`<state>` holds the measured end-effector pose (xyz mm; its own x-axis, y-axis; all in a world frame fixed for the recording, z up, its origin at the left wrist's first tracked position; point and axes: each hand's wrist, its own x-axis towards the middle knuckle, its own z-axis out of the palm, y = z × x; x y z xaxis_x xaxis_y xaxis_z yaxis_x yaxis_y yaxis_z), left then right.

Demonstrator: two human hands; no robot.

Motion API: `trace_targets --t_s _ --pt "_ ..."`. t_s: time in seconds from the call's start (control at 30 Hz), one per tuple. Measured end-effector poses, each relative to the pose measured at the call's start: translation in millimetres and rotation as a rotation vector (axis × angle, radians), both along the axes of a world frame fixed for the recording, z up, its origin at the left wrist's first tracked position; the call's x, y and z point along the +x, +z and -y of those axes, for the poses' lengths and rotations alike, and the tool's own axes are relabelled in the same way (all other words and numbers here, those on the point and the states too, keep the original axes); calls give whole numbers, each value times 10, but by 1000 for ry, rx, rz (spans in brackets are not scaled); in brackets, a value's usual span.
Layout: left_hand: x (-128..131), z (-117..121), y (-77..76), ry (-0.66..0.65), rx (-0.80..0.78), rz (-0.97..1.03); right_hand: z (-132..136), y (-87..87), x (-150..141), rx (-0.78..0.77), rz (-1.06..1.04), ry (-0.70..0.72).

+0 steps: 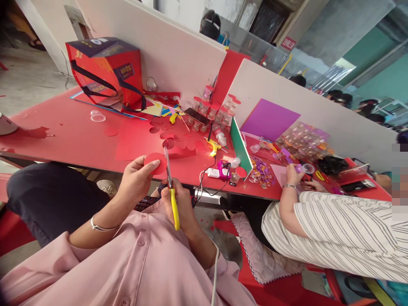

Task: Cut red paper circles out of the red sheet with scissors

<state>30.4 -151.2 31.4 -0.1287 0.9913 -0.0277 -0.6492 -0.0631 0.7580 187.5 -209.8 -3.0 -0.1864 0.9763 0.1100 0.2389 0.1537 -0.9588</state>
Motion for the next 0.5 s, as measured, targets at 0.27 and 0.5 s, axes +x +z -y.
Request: trace_targets --t_s 0.27,0.5 --pt "-13 11 -6 0 -13 0 17 13 -3 -21 -13 -9" --pt "-23 18 22 -4 -3 -35 24 88 19 29 23 36"
